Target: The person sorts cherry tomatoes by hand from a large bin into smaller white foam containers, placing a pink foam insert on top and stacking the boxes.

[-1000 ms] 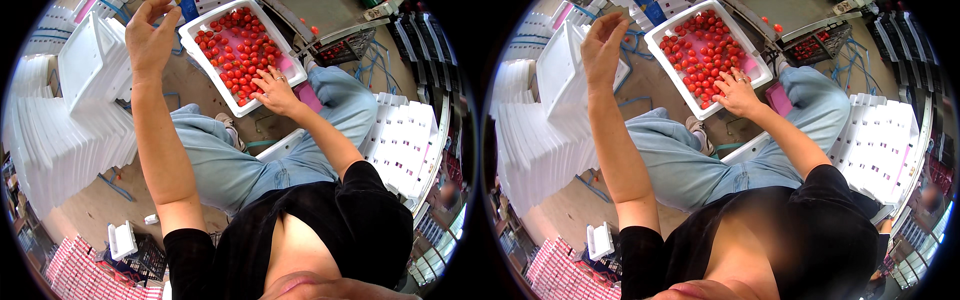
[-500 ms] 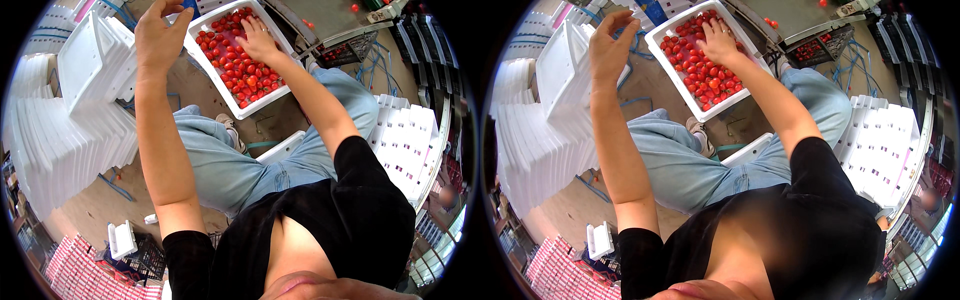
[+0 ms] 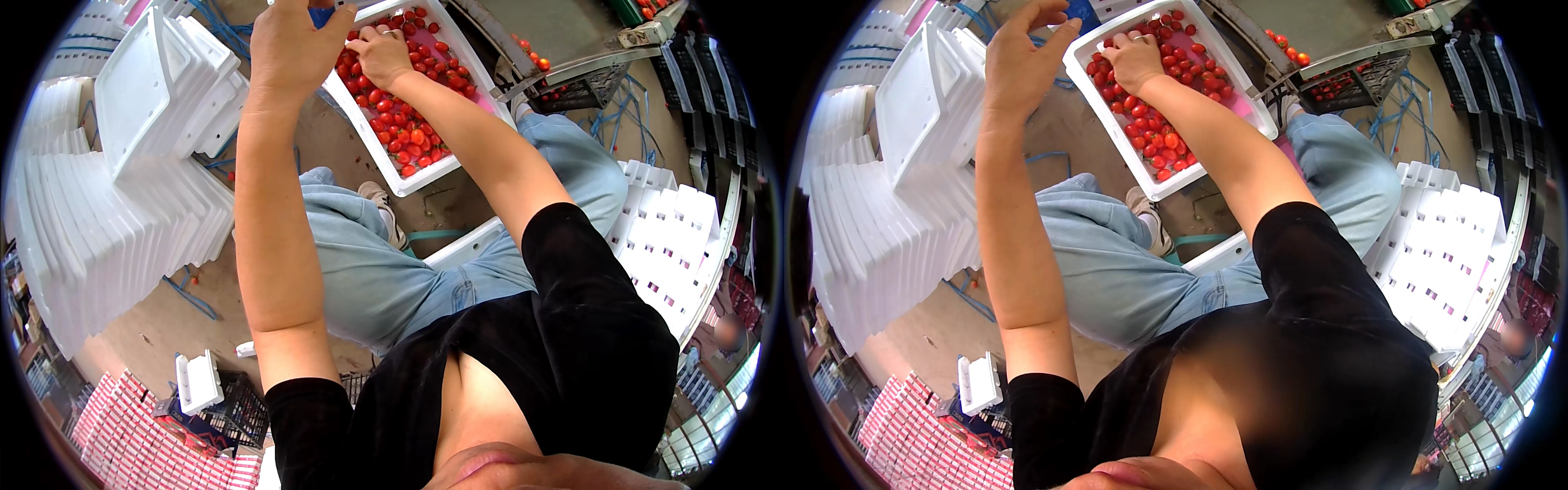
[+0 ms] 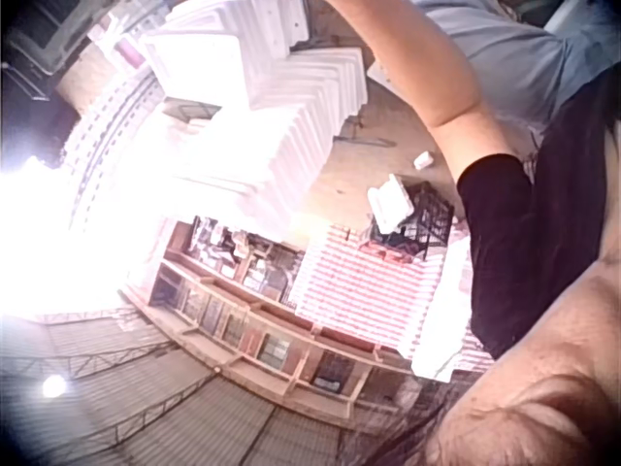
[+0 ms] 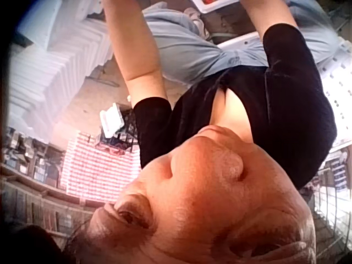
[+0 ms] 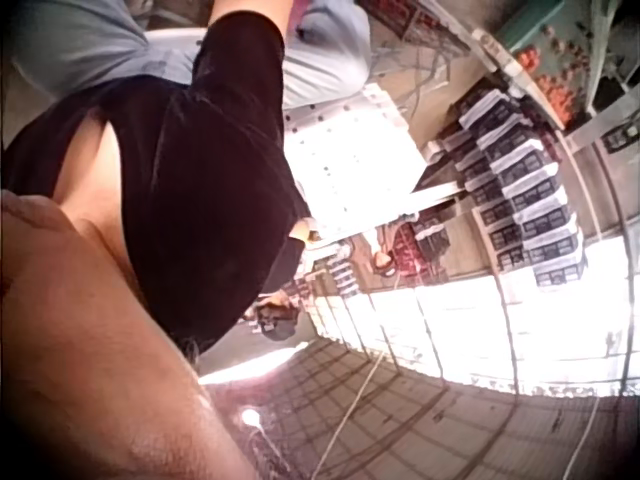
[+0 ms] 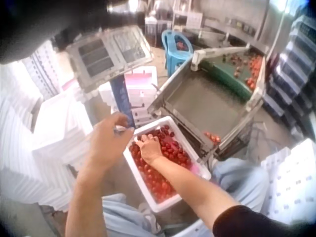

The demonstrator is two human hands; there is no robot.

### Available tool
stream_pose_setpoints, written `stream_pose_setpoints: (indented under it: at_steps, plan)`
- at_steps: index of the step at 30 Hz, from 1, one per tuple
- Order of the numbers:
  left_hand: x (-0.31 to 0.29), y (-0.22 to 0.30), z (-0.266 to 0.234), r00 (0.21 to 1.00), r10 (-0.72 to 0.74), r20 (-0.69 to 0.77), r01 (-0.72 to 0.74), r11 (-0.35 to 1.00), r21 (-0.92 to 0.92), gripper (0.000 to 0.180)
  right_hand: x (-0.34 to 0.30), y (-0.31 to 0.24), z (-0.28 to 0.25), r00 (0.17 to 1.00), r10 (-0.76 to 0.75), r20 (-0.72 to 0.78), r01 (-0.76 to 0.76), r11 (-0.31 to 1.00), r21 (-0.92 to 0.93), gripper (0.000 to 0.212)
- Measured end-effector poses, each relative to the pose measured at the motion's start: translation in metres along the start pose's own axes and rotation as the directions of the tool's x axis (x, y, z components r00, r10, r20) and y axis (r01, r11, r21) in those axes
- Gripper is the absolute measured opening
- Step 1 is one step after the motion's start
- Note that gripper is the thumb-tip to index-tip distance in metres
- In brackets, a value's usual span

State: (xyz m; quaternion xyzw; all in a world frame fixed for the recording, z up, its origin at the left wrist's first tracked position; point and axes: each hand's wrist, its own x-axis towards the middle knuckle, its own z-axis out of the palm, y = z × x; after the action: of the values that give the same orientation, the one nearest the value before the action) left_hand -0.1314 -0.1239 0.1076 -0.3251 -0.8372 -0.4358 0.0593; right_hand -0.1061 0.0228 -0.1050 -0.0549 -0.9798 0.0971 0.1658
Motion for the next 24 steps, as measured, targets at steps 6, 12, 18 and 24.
stream_pose_setpoints:
  at_steps: [6, 12, 18, 24]
  plan:
    - [0.003, 0.002, 0.002, 0.999, -0.007, 0.031, 0.007, 1.0, -0.004, 0.028, 0.022, 0.0, 0.005, 0.985, -0.073, 0.158, 0.098, 0.983, -0.153, 0.018]
    - [0.001, -0.009, 0.003, 1.0, -0.004, 0.018, 0.004, 1.0, -0.028, 0.028, -0.036, -0.006, -0.039, 0.993, 0.102, -0.051, -0.086, 0.964, 0.251, 0.021]
    - [0.001, -0.028, 0.001, 0.994, 0.091, 0.055, -0.093, 0.995, 0.038, 0.033, -0.155, -0.002, -0.123, 0.823, 0.399, 0.403, -0.408, -0.078, 0.91, 0.03]
    - [-0.007, -0.015, -0.005, 0.995, 0.027, 0.098, -0.043, 0.985, 0.167, 0.035, -0.247, 0.113, -0.179, 0.49, 0.716, 0.498, -0.355, -0.358, 0.864, 0.007]
